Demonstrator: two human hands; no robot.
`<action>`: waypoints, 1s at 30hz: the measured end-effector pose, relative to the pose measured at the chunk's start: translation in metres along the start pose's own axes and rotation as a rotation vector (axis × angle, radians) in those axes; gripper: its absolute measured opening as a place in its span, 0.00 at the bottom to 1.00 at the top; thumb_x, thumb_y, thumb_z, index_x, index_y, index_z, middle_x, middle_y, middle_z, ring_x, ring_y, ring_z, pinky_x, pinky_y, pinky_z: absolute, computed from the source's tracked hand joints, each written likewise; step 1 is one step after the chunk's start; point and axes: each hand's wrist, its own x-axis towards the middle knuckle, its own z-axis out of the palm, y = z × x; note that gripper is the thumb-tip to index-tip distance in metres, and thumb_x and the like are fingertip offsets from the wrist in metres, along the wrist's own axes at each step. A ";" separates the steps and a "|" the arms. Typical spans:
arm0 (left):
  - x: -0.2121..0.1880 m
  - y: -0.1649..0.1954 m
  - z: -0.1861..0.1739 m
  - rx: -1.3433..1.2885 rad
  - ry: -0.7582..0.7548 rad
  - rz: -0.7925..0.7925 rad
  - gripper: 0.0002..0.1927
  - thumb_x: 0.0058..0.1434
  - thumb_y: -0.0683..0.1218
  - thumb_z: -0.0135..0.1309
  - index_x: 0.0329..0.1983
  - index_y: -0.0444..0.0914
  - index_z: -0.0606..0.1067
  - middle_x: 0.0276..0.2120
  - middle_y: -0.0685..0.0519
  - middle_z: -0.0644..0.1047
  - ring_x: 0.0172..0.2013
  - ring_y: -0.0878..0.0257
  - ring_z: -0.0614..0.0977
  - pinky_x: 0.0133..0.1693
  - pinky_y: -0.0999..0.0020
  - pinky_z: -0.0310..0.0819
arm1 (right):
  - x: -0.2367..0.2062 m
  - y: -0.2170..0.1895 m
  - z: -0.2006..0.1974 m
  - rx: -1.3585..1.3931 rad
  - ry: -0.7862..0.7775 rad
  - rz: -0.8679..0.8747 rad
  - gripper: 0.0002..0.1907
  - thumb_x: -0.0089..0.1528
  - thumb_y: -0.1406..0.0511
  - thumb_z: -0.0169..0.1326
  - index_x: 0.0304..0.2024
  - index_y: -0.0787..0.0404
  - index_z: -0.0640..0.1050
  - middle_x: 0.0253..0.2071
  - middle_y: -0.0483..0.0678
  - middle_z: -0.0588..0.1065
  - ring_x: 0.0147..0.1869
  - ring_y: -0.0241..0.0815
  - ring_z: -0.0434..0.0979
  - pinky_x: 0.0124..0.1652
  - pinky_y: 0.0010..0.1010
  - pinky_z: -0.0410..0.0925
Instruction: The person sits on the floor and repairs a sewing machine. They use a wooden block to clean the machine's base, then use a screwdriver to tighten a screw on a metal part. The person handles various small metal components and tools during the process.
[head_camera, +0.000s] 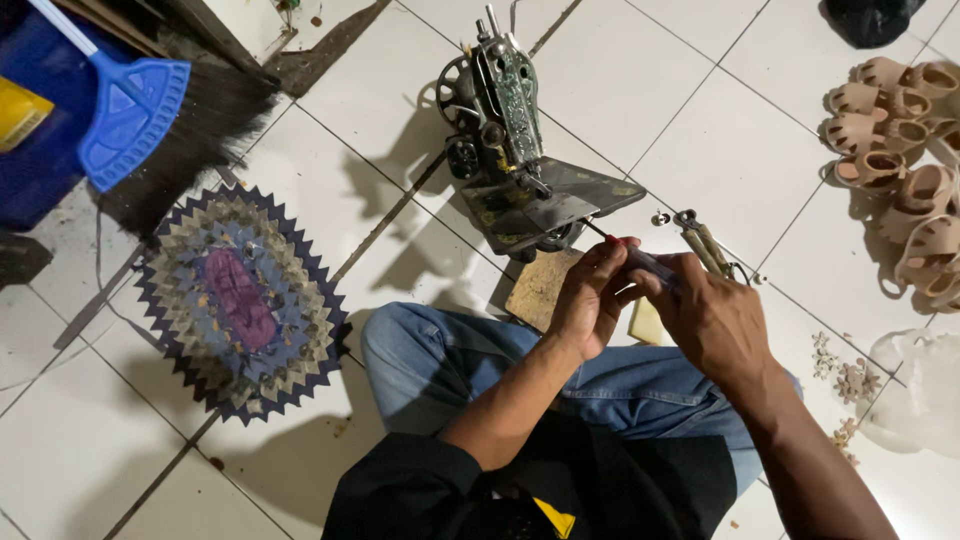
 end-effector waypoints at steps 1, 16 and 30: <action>-0.002 0.000 0.001 -0.001 -0.008 0.002 0.13 0.72 0.49 0.57 0.53 0.35 0.76 0.41 0.53 0.80 0.40 0.65 0.83 0.44 0.69 0.81 | -0.002 -0.001 0.002 0.077 0.062 -0.036 0.21 0.67 0.52 0.52 0.52 0.61 0.76 0.29 0.51 0.80 0.26 0.45 0.80 0.27 0.37 0.72; -0.049 0.034 -0.016 0.089 0.033 0.032 0.17 0.74 0.52 0.51 0.57 0.37 0.75 0.49 0.42 0.81 0.51 0.53 0.84 0.54 0.60 0.79 | -0.045 -0.029 0.024 0.367 0.351 -0.313 0.24 0.60 0.69 0.62 0.59 0.55 0.74 0.47 0.55 0.75 0.37 0.51 0.79 0.33 0.38 0.73; -0.048 0.042 -0.006 0.041 -0.046 0.078 0.16 0.75 0.48 0.51 0.60 0.35 0.74 0.51 0.43 0.80 0.52 0.54 0.83 0.56 0.62 0.79 | -0.035 -0.039 0.003 0.379 0.390 -0.452 0.22 0.61 0.73 0.59 0.58 0.63 0.74 0.52 0.52 0.76 0.49 0.48 0.79 0.43 0.37 0.75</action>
